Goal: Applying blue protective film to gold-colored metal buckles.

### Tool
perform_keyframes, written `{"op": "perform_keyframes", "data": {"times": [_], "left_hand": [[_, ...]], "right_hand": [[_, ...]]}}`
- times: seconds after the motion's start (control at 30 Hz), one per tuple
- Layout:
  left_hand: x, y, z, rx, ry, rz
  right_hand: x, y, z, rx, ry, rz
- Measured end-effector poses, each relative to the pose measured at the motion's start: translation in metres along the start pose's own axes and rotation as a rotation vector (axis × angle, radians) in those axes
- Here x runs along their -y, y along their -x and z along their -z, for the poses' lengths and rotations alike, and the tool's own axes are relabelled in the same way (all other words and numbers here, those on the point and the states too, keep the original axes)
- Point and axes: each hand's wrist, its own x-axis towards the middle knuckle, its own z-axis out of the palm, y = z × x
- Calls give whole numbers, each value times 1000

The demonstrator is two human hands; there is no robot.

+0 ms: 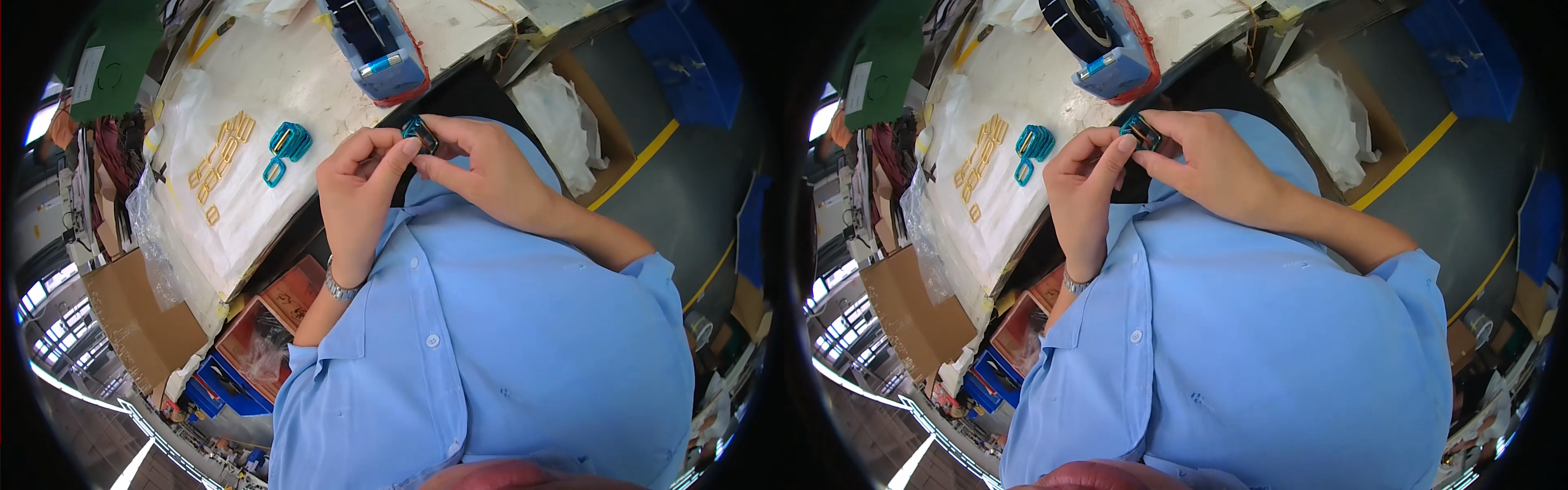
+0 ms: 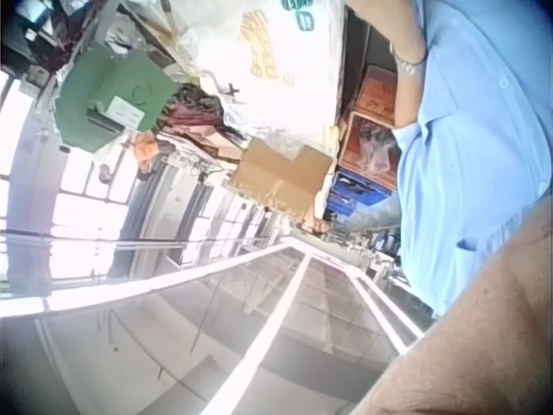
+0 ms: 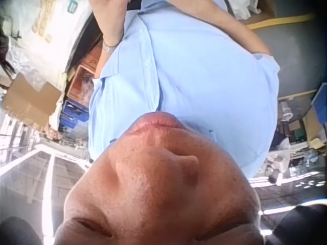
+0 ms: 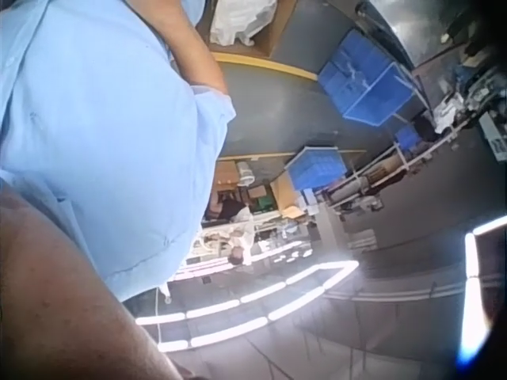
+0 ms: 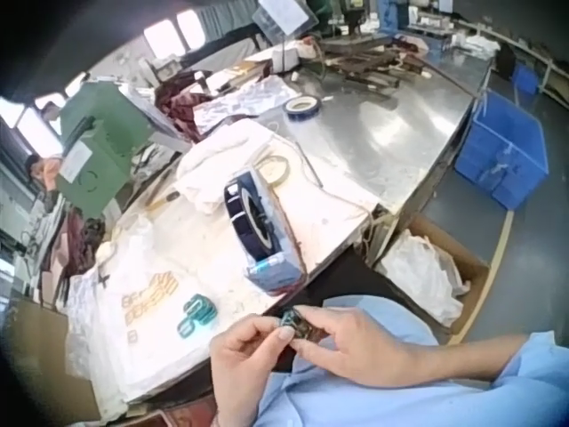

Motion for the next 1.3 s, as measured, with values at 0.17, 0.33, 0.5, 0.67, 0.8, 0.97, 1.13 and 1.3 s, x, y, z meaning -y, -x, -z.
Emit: {"op": "perform_keyframes", "data": {"times": [0.17, 0.33, 0.5, 0.67, 0.8, 0.97, 1.13, 1.3], "left_hand": [[-1, 5, 4, -107, -216, -238], [2, 1, 9, -148, -683, -655], [10, 3, 7, -201, -695, -566], [12, 1, 10, -306, -406, -448], [10, 7, 9, -296, -256, -393], [9, 7, 11, -138, 57, -193], [-3, 28, 15, -68, -142, -165], [-3, 36, 8, -164, -146, -143]], "right_hand": [[4, 0, -5, -62, 410, 209], [4, 1, -10, -62, 576, 297], [1, -4, -15, -86, 655, 382], [19, -12, -11, -41, 33, -4], [12, -14, -7, 39, -282, -69], [18, -6, -14, -64, 144, 171], [16, -2, -13, -85, 253, 251], [13, -4, -19, -19, -150, 141]]}}
